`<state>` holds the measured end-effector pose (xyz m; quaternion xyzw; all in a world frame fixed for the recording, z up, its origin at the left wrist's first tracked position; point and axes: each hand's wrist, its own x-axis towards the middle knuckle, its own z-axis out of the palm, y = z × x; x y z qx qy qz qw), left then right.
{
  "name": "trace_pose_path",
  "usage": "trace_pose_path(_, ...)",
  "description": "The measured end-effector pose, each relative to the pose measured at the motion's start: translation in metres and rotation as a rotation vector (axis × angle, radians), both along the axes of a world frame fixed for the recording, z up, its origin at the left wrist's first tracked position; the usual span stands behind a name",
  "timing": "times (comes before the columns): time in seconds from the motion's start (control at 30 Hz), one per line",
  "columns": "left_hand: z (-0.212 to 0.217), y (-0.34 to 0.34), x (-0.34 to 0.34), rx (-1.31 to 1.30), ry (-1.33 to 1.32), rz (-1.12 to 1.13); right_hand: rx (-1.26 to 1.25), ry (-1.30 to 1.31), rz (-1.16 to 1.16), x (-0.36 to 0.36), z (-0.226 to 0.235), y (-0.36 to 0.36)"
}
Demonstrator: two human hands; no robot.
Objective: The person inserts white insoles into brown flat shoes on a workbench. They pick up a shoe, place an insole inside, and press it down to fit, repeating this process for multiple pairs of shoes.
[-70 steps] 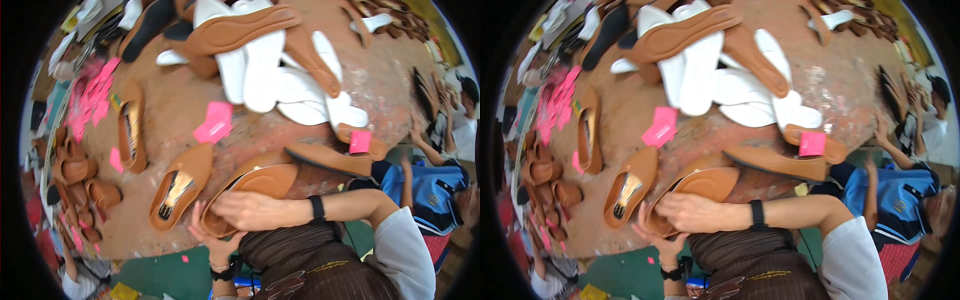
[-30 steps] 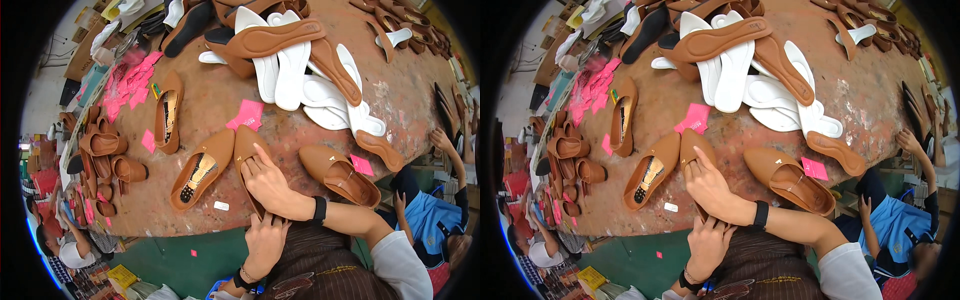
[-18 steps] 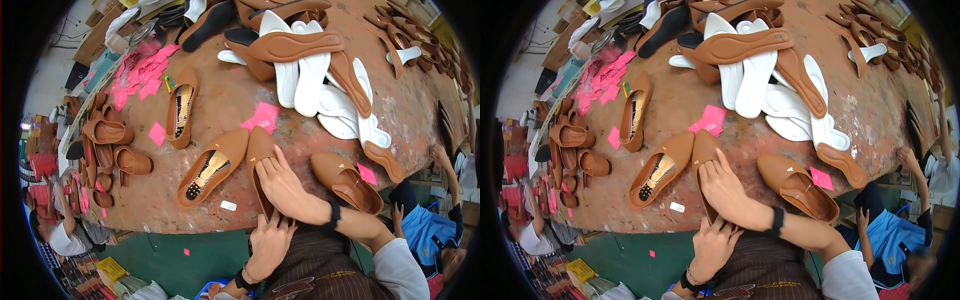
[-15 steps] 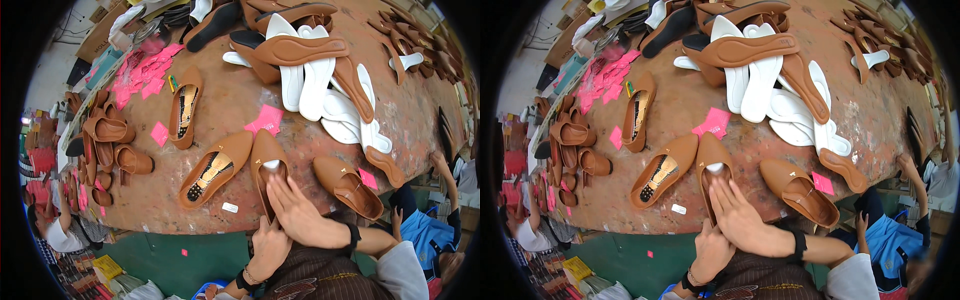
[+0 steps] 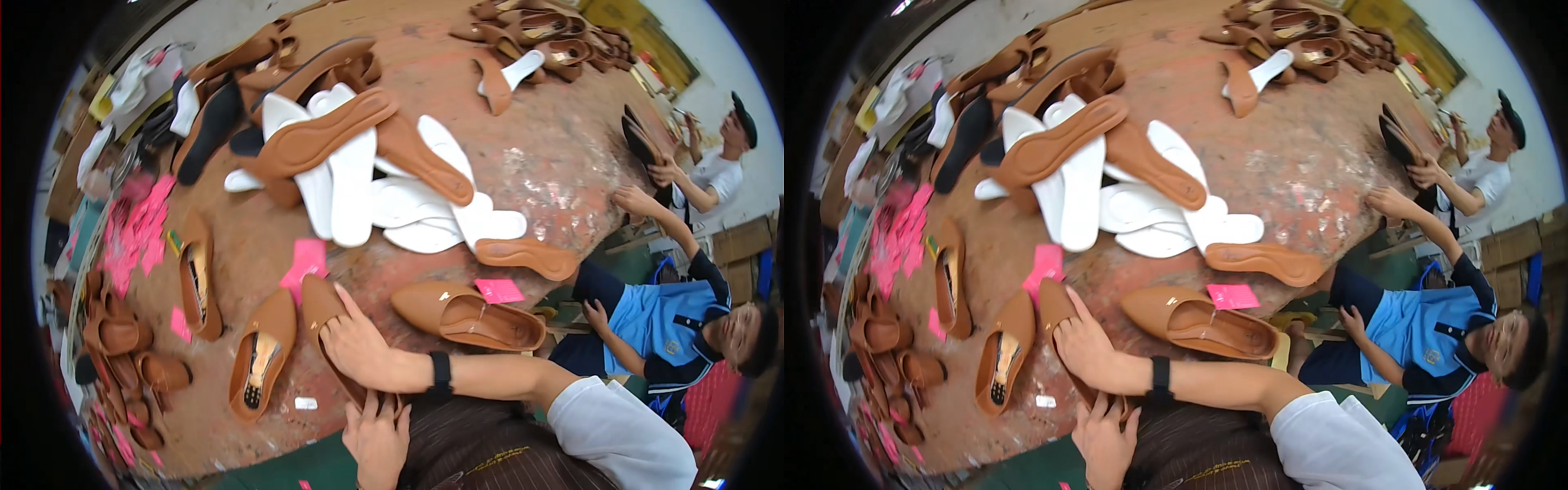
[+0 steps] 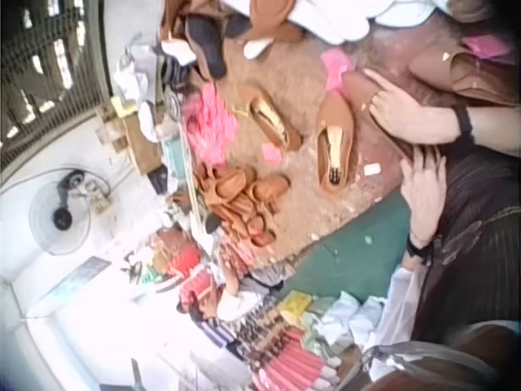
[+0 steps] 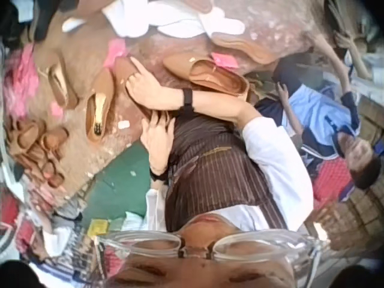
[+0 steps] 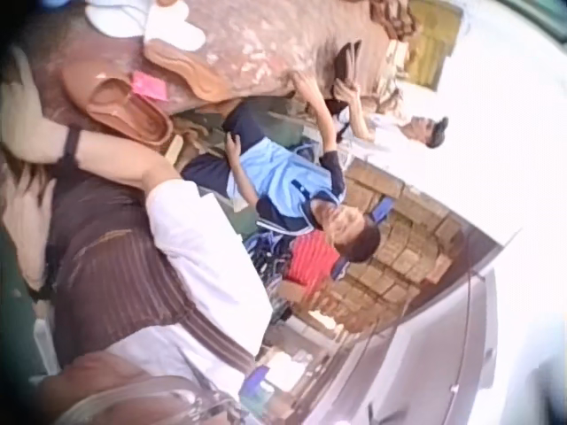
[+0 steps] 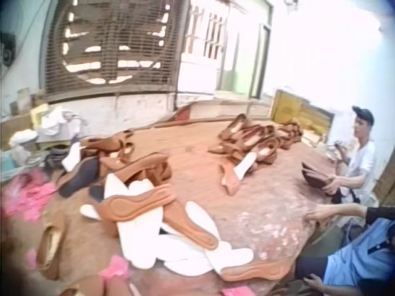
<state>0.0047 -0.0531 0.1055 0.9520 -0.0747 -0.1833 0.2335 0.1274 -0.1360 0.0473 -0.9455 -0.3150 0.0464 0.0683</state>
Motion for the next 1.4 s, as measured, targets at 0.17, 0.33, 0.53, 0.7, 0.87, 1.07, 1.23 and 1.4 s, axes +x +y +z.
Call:
trace_pose_path(0.17,0.026,-0.026,0.007,0.155,-0.291,0.113,0.496,0.299,0.103,-0.022,0.086,-0.125)
trace_pose_path(0.33,-0.005,-0.081,0.048,-0.085,-0.245,0.012,0.295,-0.108,-0.710,-0.035,0.055,-0.257)
trace_pose_path(0.53,-0.020,-0.099,0.065,0.119,-0.229,0.123,0.297,-0.013,-0.639,-0.028,0.029,-0.270)
trace_pose_path(0.7,0.011,-0.044,0.049,0.016,-0.321,0.396,0.779,0.216,-0.688,-0.025,0.031,-0.280)
trace_pose_path(0.87,0.021,-0.019,0.032,-0.057,-0.242,0.539,1.156,0.903,-0.920,-0.024,0.031,-0.289)
trace_pose_path(1.07,0.117,0.052,0.039,-0.058,-0.379,0.714,1.296,0.840,-0.853,-0.030,0.020,-0.282)
trace_pose_path(1.23,0.153,0.277,0.082,0.570,-0.890,0.569,1.279,0.918,-0.687,-0.037,0.036,-0.260)
trace_pose_path(1.4,0.104,0.114,0.123,0.157,-0.834,0.161,1.232,0.987,-0.622,-0.039,0.034,-0.219)
